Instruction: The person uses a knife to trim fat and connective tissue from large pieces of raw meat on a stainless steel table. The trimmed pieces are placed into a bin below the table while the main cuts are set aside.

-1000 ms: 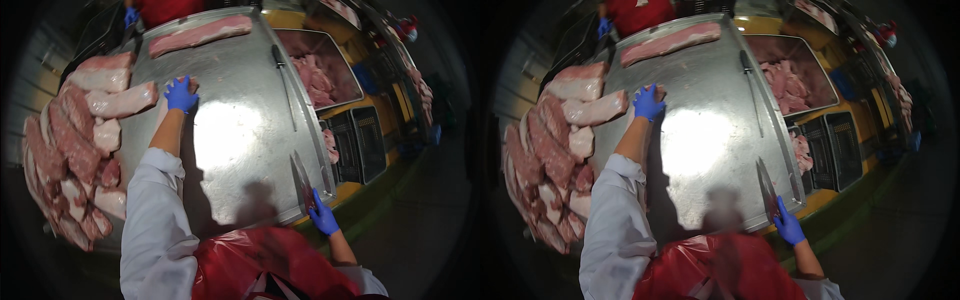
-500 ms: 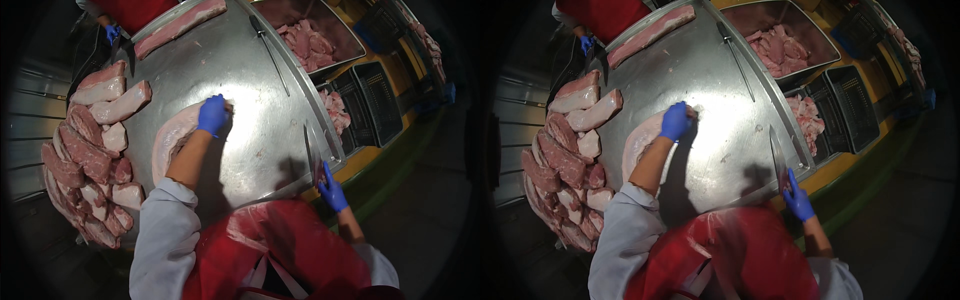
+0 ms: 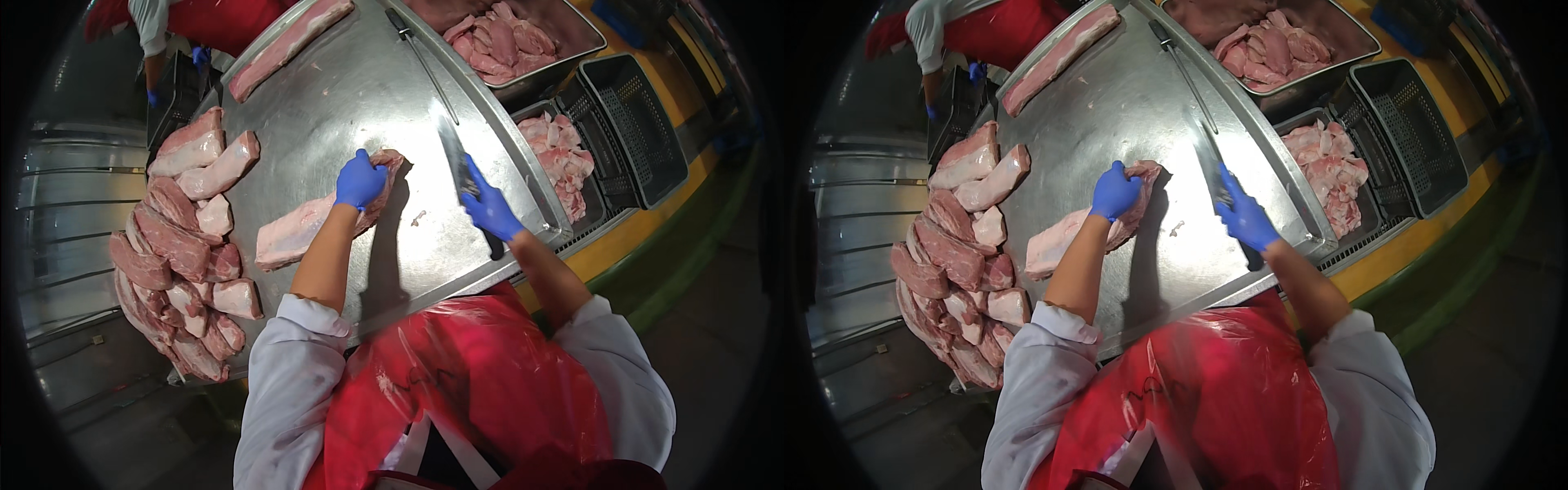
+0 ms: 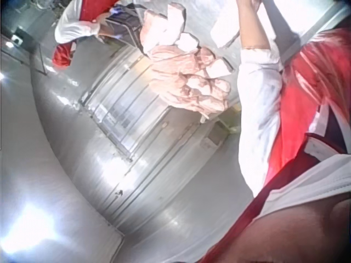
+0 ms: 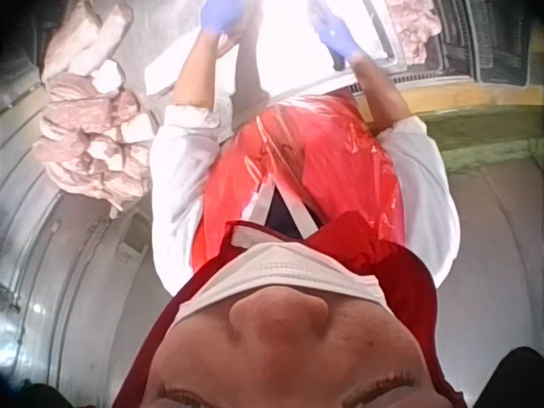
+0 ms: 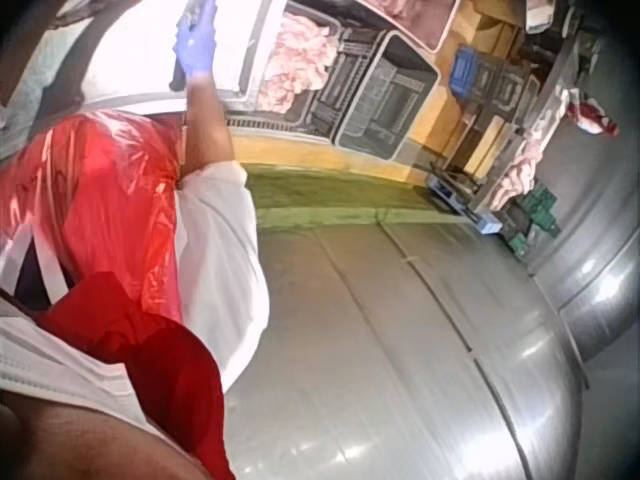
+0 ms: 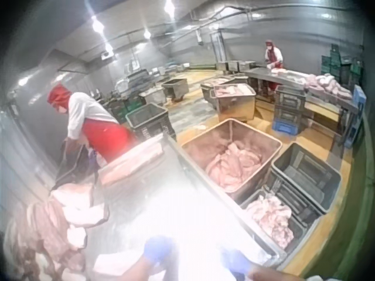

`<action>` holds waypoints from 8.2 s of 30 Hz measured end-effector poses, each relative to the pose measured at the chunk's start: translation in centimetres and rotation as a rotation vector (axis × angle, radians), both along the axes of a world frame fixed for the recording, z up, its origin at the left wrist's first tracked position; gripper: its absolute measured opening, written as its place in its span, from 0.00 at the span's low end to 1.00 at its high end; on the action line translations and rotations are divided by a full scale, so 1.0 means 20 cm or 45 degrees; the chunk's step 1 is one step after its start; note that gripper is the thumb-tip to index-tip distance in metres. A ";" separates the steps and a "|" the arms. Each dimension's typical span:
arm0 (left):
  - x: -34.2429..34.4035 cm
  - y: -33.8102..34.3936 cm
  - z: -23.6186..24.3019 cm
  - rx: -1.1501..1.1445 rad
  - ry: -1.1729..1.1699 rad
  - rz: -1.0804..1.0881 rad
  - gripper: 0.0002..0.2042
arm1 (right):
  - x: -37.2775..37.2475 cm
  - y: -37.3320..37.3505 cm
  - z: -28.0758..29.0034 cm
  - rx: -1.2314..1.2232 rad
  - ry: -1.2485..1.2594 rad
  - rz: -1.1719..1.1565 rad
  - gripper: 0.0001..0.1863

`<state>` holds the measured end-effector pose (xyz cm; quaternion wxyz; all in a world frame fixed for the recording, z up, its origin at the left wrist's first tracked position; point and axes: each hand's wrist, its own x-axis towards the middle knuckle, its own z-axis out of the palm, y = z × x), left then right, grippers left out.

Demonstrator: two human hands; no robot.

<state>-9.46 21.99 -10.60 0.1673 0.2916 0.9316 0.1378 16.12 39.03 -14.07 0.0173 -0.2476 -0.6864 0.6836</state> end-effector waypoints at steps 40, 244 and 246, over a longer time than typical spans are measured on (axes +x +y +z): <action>0.44 0.11 0.03 0.695 0.110 0.373 0.17 | -0.36 -0.77 -0.71 -0.746 0.025 0.361 0.19; 0.31 -1.10 -0.15 -0.107 0.245 0.131 0.13 | 0.38 0.10 0.14 1.170 -0.255 1.227 0.43; 0.53 -1.02 -0.21 0.034 0.210 0.026 0.14 | 0.41 0.15 0.18 1.060 -0.318 1.140 0.41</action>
